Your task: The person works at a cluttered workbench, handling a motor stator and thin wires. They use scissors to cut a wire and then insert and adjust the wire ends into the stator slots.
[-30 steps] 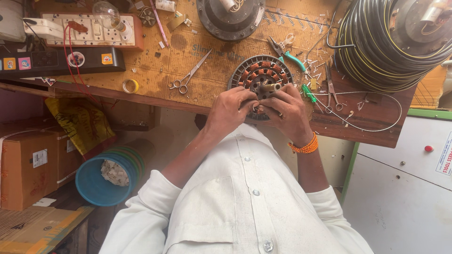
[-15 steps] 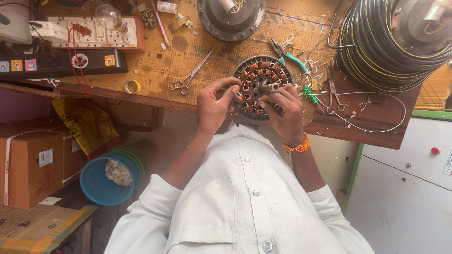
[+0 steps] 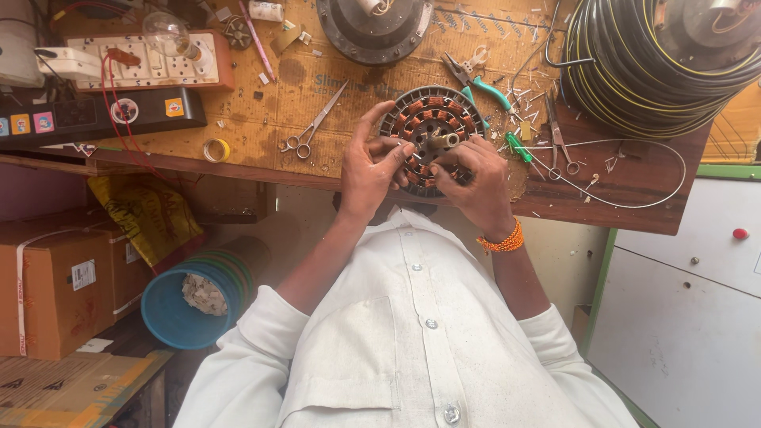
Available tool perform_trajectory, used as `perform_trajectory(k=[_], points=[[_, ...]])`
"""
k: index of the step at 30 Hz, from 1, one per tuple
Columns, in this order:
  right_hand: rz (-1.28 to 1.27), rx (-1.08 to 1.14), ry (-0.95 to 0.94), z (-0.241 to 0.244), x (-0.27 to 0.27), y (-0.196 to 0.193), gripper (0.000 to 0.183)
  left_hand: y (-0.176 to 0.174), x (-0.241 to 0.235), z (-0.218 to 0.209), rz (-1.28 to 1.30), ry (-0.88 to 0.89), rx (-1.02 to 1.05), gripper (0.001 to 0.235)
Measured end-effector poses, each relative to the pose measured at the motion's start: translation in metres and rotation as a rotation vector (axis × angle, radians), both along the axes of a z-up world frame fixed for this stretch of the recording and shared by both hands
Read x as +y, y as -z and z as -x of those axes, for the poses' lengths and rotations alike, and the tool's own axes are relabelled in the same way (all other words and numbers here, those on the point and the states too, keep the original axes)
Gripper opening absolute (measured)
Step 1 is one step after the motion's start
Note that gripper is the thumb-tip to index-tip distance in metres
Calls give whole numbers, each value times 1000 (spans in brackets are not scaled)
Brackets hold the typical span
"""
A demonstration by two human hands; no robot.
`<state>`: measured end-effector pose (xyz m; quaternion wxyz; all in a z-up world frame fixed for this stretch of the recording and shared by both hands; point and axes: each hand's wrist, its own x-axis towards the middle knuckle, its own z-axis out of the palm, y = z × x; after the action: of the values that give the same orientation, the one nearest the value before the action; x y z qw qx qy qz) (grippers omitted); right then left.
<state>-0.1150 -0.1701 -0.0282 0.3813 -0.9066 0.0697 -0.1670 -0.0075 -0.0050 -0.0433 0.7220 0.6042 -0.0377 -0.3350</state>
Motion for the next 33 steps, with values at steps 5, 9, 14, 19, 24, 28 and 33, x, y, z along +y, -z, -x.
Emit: perform_trajectory(k=[5, 9, 14, 19, 24, 28, 33], points=[[0, 33, 18, -3, 2, -4, 11, 4, 0, -1, 24, 13, -42, 69], [16, 32, 10, -3, 4, -6, 12, 6, -1, 1, 23, 8, -77, 69], [11, 38, 12, -4, 3, -5, 13, 5, -1, 1, 15, 6, -68, 68], [-4, 10, -2, -2, 2, -2, 14, 5, 0, 3, -27, 15, -95, 68], [9, 25, 9, -4, 0, -1, 15, 2, -1, 2, -25, 12, -150, 72], [10, 21, -8, -5, -1, 2, 13, 1, -1, 2, -22, 12, -126, 72], [0, 35, -10, -5, -2, 2, 12, 1, -1, 1, -36, 13, -112, 71]])
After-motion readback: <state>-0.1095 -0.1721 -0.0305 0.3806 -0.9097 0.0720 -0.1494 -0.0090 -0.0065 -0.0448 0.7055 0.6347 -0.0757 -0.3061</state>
